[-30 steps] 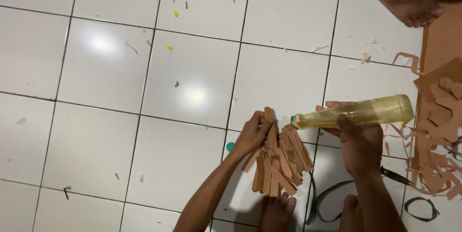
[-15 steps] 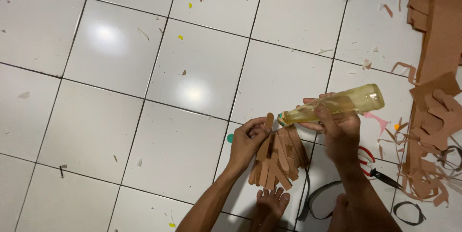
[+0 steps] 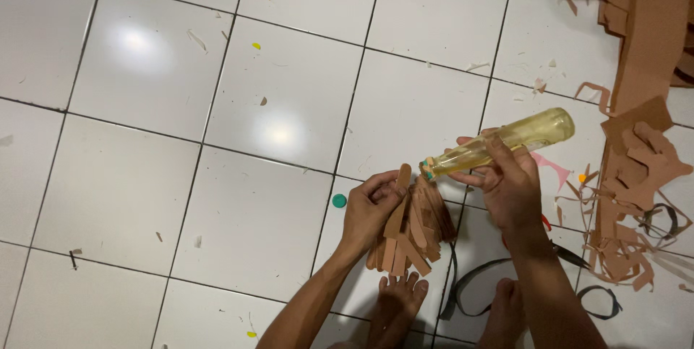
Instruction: The person sits on a tiled floor and applies glue from a plastic bottle to small wooden craft sticks. They pick up each stick, apply glue, and place it in a row on the floor. A second person briefly walks through the scene.
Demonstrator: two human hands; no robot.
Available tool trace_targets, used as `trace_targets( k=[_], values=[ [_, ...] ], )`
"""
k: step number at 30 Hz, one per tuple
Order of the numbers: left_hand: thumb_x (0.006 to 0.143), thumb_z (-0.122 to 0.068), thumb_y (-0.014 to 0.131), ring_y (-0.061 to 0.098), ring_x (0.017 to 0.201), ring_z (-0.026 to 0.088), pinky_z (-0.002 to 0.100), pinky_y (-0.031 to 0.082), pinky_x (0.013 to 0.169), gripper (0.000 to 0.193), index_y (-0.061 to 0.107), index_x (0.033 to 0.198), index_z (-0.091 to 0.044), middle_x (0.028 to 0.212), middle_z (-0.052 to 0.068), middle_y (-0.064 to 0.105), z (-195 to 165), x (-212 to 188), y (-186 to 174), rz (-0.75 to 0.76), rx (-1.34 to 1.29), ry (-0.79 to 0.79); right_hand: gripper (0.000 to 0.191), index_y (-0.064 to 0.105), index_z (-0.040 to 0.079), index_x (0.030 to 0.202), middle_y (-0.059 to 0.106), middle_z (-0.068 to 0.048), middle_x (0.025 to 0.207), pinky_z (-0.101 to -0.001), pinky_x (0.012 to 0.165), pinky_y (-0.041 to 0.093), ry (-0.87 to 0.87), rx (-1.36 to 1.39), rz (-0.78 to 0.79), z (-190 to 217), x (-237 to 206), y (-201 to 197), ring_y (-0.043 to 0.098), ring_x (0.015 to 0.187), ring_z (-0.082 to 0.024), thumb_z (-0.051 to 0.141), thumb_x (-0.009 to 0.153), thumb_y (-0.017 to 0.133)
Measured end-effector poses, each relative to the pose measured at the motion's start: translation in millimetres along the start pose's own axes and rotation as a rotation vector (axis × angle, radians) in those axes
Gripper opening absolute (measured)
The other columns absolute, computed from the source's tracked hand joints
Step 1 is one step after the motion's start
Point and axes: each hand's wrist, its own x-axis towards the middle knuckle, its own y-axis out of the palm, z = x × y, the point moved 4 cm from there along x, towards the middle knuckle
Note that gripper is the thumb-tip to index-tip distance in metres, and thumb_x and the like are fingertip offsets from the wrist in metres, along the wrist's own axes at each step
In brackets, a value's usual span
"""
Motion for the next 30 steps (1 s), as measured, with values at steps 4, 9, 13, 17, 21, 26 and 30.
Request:
trace_targets(
  k=[4, 9, 13, 17, 21, 26, 30],
  values=[
    [0.094, -0.019, 0.071, 0.071, 0.078, 0.009, 0.024, 0.059, 0.070, 0.041, 0.068, 0.129, 0.000, 0.090, 0.005, 0.075, 4.8, -1.3, -1.3, -0.005, 0.005, -0.046, 0.033, 0.048, -0.003, 0.124, 0.066, -0.026, 0.116, -0.0478, 0.090, 0.064, -0.212, -0.117, 0.019, 3.6, -19.8, 6.8, 0.072, 0.110, -0.040, 0.019, 0.103, 0.061],
    [0.094, -0.017, 0.071, 0.069, 0.079, 0.008, 0.023, 0.057, 0.071, 0.040, 0.069, 0.129, 0.002, 0.090, 0.003, 0.074, 6.2, 0.6, 2.4, 0.003, -0.033, -0.036, 0.041, 0.049, -0.005, 0.125, 0.068, -0.024, 0.119, -0.0447, 0.096, 0.067, -0.343, -0.257, 0.065, -0.8, -33.1, 16.7, 0.072, 0.115, -0.038, 0.016, 0.097, 0.070],
    [0.094, -0.015, 0.071, 0.068, 0.079, 0.006, 0.022, 0.057, 0.071, 0.039, 0.068, 0.129, 0.001, 0.091, 0.003, 0.074, 8.5, 1.7, 9.2, 0.028, -0.064, -0.033, 0.035, 0.056, -0.005, 0.122, 0.069, -0.022, 0.118, -0.0431, 0.102, 0.066, -0.408, -0.299, 0.109, -6.7, -34.7, 20.4, 0.073, 0.116, -0.033, 0.013, 0.097, 0.073],
    [0.095, -0.015, 0.072, 0.066, 0.078, 0.007, 0.022, 0.056, 0.070, 0.038, 0.069, 0.130, 0.001, 0.089, 0.004, 0.073, 10.9, 1.7, 13.8, 0.015, -0.022, -0.027, 0.035, 0.058, -0.004, 0.121, 0.071, -0.019, 0.118, -0.0394, 0.099, 0.063, -0.415, -0.411, 0.103, -14.2, -39.1, 22.1, 0.074, 0.114, -0.028, 0.013, 0.096, 0.075],
    [0.093, -0.013, 0.071, 0.069, 0.081, 0.007, 0.022, 0.058, 0.073, 0.039, 0.069, 0.129, 0.001, 0.093, 0.004, 0.075, 13.4, 2.3, 15.0, 0.012, 0.019, -0.031, 0.038, 0.055, -0.004, 0.122, 0.074, -0.016, 0.114, -0.0358, 0.096, 0.063, -0.419, -0.569, 0.061, -17.0, -33.5, 20.5, 0.076, 0.108, -0.024, 0.014, 0.094, 0.075],
    [0.093, -0.012, 0.071, 0.069, 0.083, 0.008, 0.023, 0.057, 0.074, 0.039, 0.069, 0.129, 0.002, 0.095, 0.005, 0.076, 18.2, 5.7, 14.1, 0.025, -0.039, -0.042, 0.032, 0.058, 0.000, 0.121, 0.073, -0.015, 0.117, -0.0311, 0.092, 0.066, -0.500, -0.520, 0.024, -14.9, -28.8, 16.5, 0.075, 0.107, -0.020, 0.017, 0.098, 0.073],
    [0.093, -0.011, 0.071, 0.069, 0.084, 0.008, 0.023, 0.057, 0.076, 0.040, 0.067, 0.131, 0.002, 0.096, 0.004, 0.076, 21.3, 7.9, 14.1, 0.016, 0.009, -0.055, 0.019, 0.071, 0.002, 0.109, 0.078, -0.010, 0.100, -0.0292, 0.071, 0.066, -0.521, -0.779, -0.018, -17.2, -28.2, 15.7, 0.077, 0.084, -0.015, 0.017, 0.097, 0.072]
  ],
)
